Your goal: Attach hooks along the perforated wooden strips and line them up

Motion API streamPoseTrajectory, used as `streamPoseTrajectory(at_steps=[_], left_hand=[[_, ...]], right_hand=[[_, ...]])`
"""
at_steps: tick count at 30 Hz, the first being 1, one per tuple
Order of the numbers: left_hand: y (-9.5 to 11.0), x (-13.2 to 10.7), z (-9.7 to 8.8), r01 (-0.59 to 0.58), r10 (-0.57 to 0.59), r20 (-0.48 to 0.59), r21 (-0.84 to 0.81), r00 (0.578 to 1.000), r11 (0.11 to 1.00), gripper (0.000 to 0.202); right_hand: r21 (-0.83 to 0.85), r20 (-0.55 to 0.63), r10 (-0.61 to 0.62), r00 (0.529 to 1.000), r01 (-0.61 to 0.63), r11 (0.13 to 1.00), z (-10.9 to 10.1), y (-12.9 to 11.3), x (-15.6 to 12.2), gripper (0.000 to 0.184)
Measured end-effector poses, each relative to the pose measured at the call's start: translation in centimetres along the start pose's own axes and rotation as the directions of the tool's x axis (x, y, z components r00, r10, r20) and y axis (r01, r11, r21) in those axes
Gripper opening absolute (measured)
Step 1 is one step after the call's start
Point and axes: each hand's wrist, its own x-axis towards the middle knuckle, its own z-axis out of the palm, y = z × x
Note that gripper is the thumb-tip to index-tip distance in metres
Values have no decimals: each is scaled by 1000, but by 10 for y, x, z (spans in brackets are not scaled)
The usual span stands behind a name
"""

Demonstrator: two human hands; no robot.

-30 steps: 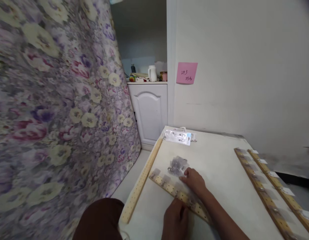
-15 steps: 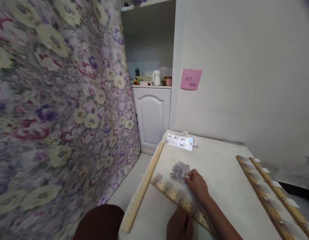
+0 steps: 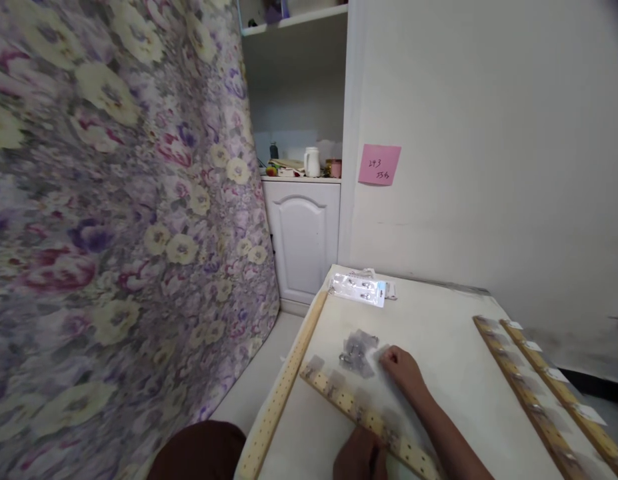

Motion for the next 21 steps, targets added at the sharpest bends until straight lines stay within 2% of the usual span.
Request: streamPoseTrajectory(at_steps=[4,9,11,14,17,21], left_hand=[[13,-1,-10,-23,22,-22,-45,1000,999,10],[43,-7,-31,12,-24,-46,-249,999,968,17],[52,-11,-33,33,-54,-64,-296,997,955,20],[65,-17,-31,46,-65,-43,-348,997,936,26],[82,-20,-27,53,-58,1,-421,998,905,32],[103,-16,-25,157,-133,84,-573,988,804,35]], right_hand=[[124,60,-30,998,22,992,-30,12,-23,13],[297,89,-88,992,57,953,-63,18,-73,18],[307,79,-105,991,77,949,-72,20,-94,18],[263,50,-130,990,112,958,-78,18,-120,17],[264,87,-162,983,134,955,-79,9,-137,15],[274,133,-226,965,183,944,-75,-5,-148,11]])
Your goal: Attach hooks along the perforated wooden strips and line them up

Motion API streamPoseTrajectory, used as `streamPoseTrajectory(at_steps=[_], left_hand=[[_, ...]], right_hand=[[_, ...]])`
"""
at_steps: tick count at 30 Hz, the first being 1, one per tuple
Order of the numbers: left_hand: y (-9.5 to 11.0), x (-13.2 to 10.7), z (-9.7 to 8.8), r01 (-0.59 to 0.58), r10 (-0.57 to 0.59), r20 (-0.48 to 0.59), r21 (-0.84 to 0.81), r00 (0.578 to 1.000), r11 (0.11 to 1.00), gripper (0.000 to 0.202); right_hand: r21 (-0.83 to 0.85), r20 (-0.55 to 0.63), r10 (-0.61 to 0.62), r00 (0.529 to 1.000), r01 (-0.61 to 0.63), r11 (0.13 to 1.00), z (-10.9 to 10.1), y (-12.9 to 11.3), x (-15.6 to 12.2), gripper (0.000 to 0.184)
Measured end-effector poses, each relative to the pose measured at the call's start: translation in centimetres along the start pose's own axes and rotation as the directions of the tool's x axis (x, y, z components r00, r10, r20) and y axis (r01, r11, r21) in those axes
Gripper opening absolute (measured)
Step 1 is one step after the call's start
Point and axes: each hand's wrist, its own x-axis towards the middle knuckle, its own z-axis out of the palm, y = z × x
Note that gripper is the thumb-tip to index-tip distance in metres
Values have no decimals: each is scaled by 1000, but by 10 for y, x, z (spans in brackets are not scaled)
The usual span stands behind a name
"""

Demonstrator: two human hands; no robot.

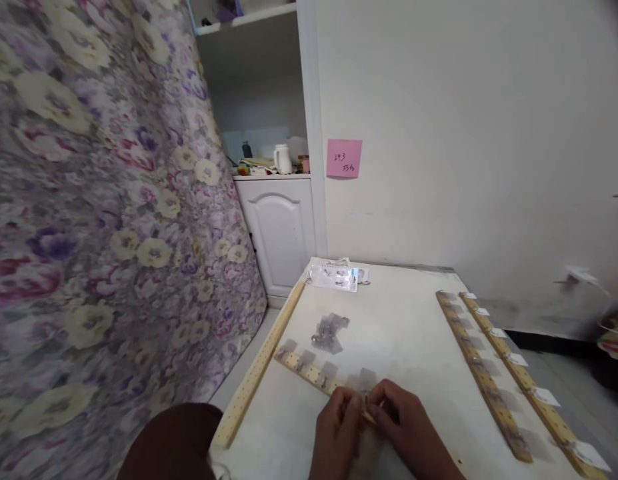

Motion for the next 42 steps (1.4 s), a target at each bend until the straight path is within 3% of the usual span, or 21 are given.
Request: streamPoseTrajectory(at_steps=[5,11,17,22,25,28,34,38,42], left_hand=[[0,3,1,72,-74,-17,-108,997,992,33],[-4,-1,2,160,-156,39,-134,987,978,32],[-11,-6,13,155,-140,137,-103,981,983,34],[-19,-6,14,149,-140,130,-66,982,987,36],[-25,-7,10,118,-119,109,20,987,993,33],[-26,-11,5,6,-24,84,215,996,977,28],[-28,-18,1,-171,103,149,577,983,799,19],[-30,-14,6,-204,124,166,671,978,713,18],[-30,-8,11,-183,110,150,672,982,717,18]], right_hand=[[8,53,-6,999,6,1000,-3,-4,-3,7],[59,-48,70,996,-67,996,-24,12,1,15],[170,92,61,994,-76,983,-18,28,5,16],[232,125,99,987,-126,965,-16,36,8,18],[267,126,105,986,-136,954,-17,44,10,20],[255,83,111,990,-128,958,-19,50,12,21],[143,58,121,991,-128,981,-20,57,21,16],[126,93,132,987,-143,982,-19,63,24,15],[146,95,151,984,-164,976,-18,69,26,14]])
